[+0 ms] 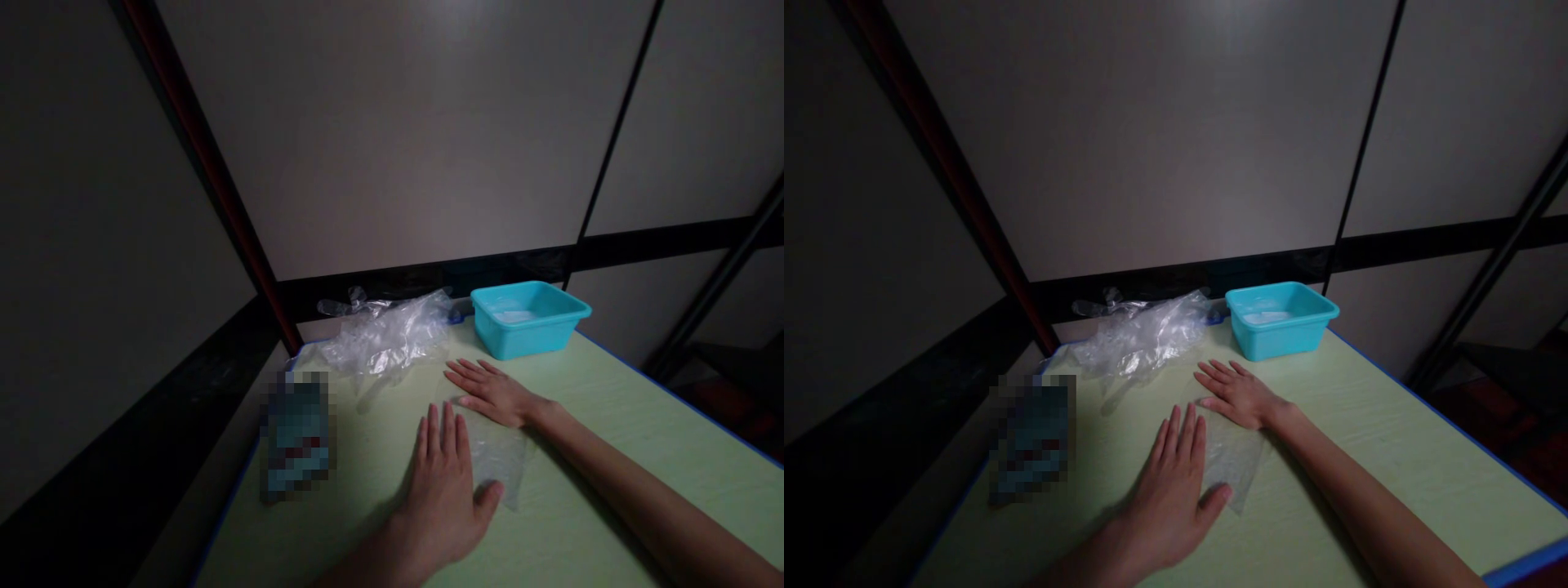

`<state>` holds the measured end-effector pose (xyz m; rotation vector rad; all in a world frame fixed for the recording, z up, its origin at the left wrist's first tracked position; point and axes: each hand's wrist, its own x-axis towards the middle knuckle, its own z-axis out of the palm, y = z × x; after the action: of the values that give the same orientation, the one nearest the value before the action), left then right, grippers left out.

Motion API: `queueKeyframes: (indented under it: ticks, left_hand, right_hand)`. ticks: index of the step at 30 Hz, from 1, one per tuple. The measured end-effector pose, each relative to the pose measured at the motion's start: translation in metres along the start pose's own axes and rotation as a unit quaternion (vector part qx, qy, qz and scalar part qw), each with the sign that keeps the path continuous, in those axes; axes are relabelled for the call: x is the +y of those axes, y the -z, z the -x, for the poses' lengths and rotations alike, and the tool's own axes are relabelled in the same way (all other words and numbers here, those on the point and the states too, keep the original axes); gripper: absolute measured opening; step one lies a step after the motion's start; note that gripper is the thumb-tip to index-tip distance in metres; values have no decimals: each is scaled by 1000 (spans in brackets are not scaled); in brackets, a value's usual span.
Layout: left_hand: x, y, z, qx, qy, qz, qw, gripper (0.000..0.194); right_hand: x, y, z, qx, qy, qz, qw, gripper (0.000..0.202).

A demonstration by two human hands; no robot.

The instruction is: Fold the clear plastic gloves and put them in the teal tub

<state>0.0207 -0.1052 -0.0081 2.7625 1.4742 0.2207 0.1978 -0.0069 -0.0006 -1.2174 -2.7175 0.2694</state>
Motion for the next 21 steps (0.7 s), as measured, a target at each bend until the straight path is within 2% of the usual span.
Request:
queueKeyframes:
  ticks: [4, 6, 12, 21]
  left_hand:
    - [0, -1, 0, 1, -1, -2, 1000, 79]
    - [-1, -1, 0, 0, 2, 0, 1000, 79]
    - [-1, -1, 0, 8, 3, 3, 1000, 79]
    - [-2, -4, 0, 5, 3, 13, 1000, 80]
  right_hand:
    - [2, -1, 1, 42, -44, -10, 998, 58]
    - [1, 0, 2, 52, -42, -15, 998, 56]
    - [-6, 5, 5, 16, 10, 3, 1000, 53]
    - [-1, 1, 3, 21, -36, 9, 999, 56]
